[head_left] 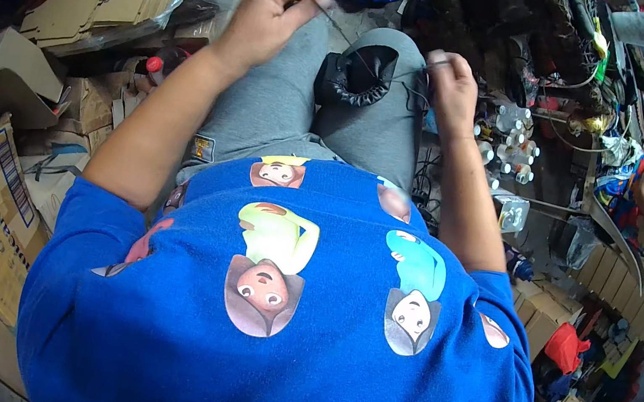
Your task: Hand-stitching or assembling components of a black leather shoe part.
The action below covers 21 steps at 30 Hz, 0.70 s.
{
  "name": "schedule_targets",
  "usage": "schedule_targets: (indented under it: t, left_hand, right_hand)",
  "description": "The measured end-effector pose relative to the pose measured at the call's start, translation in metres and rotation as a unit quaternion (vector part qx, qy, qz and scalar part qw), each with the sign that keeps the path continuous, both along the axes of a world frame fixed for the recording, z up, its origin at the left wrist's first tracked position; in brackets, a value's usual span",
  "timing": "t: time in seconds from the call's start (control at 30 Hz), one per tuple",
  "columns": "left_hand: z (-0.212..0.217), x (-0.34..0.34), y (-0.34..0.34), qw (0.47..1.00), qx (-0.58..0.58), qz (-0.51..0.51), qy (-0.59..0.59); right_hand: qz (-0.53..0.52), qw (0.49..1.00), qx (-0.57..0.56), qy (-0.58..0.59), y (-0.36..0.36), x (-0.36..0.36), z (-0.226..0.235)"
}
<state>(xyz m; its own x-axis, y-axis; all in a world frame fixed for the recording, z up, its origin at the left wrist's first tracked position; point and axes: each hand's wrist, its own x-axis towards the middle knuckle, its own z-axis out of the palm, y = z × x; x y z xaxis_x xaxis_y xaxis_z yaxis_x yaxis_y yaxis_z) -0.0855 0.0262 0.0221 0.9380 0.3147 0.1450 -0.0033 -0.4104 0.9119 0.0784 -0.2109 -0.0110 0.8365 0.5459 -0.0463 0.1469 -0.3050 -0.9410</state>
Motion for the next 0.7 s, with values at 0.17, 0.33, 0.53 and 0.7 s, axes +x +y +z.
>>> schedule_targets:
  t: [0.17, 0.33, 0.53, 0.7]
  left_hand:
    - [0.01, 0.022, -0.048, 0.842, -0.523, -0.096, -0.093]
    - [-0.017, 0.017, -0.017, 0.776, -0.616, -0.132, 0.01]
    - [0.012, 0.011, 0.02, 0.932, -0.322, -0.09, 0.138]
    - [0.03, -0.037, 0.084, 0.997, 0.029, -0.013, 0.063]
  right_hand:
    - [-0.036, 0.767, 0.412, 0.491, 0.012, -0.014, 0.015]
    - [0.069, 0.82, 0.318, 0.471, -0.015, -0.016, 0.019]
    - [0.009, 0.868, 0.157, 0.47, -0.034, -0.006, 0.02]
    - [0.124, 0.966, -0.224, 0.039, -0.11, 0.057, 0.021]
